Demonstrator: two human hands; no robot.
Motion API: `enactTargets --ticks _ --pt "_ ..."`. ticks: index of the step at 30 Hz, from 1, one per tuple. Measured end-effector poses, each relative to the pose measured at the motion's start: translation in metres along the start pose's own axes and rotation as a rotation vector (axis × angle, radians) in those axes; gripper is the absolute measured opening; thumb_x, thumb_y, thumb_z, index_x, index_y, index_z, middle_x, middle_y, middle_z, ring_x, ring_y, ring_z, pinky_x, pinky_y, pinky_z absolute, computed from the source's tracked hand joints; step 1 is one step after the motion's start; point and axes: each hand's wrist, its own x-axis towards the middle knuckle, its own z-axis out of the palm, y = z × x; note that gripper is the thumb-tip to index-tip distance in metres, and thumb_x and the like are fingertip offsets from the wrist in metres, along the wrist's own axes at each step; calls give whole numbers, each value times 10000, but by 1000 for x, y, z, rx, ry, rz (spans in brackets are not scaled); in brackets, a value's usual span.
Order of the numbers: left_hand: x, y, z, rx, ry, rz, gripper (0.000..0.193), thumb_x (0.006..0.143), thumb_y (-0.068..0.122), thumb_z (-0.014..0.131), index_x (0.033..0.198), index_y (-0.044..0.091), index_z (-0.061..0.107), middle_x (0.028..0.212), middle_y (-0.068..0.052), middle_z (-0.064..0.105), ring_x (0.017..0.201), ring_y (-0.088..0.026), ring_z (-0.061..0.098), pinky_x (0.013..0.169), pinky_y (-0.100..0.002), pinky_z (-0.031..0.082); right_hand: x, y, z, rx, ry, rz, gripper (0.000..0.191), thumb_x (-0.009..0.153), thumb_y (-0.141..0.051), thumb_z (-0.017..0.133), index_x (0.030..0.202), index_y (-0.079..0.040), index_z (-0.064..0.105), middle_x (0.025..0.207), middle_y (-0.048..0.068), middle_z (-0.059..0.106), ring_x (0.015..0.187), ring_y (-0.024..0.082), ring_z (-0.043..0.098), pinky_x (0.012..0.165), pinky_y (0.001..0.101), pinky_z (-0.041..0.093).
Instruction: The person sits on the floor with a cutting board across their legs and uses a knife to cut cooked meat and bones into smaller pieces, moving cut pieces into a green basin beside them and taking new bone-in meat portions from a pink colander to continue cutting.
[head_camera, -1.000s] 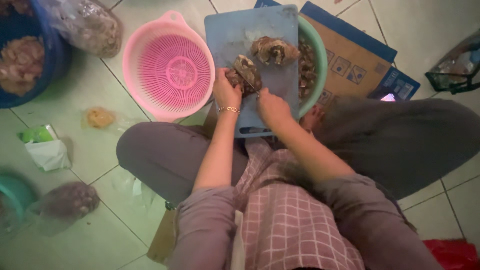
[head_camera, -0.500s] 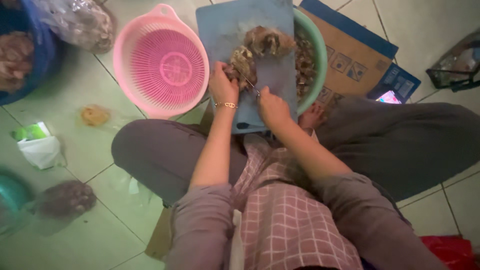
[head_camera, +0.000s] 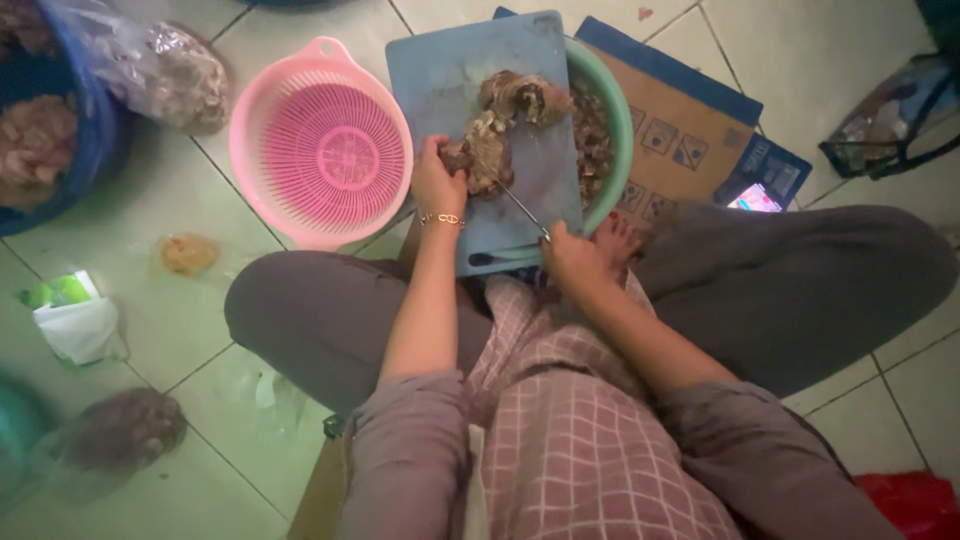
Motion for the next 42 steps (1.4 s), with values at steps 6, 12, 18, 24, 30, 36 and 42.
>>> enactTargets --ticks 6,12,18,24,30,36,42 --pt "-1 7 1 48 48 36 570 656 -47 809 1166 73 584 1106 -181 694 1061 -409 650 906 -478 509 40 -53 -15 70 79 -162 236 988 -252 548 1054 -30 501 796 262 704 773 491 701 679 595 542" --pt "-2 7 -4 4 27 9 546 686 -16 803 1175 83 582 1107 -182 694 1058 -413 650 894 -491 506 47 -54 -14 2 27 -96 181 952 -167 508 1073 -32 511 828 278 705 807 500 697 696 611 542" --pt "4 4 -5 22 59 58 497 727 -2 778 1179 93 593 1079 -199 685 1049 -428 641 893 -505 502 11 -11 -1 87 -49 118 252 992 -256 483 1101 -30 503 839 305 690 827 523 689 746 626 531" --pt "7 18 -10 51 27 89 478 759 36 764 1199 89 587 1059 -212 688 1022 -438 634 870 -516 495 1 3 -8 31 41 -59 252 994 -285 510 1061 -42 513 801 307 702 795 507 702 728 615 538" --pt "-2 26 -4 88 21 1 557 701 91 776 1205 67 539 1038 -197 683 990 -422 653 818 -510 506 19 -35 -25 47 57 -91 268 990 -271 512 1073 -17 513 790 286 702 755 512 694 657 623 538" --pt "-4 16 3 210 -144 143 234 787 142 756 999 86 672 992 -185 692 963 -402 665 826 -493 530 46 -62 -33 16 61 -45 172 1010 -166 446 1031 -22 538 865 291 706 825 509 700 724 621 546" --pt "-12 15 -6 65 -107 199 208 776 152 728 938 42 659 895 -183 701 883 -394 679 782 -485 541 56 -63 -27 40 61 -36 185 976 -178 475 1047 -18 537 883 306 702 857 515 693 744 619 538"
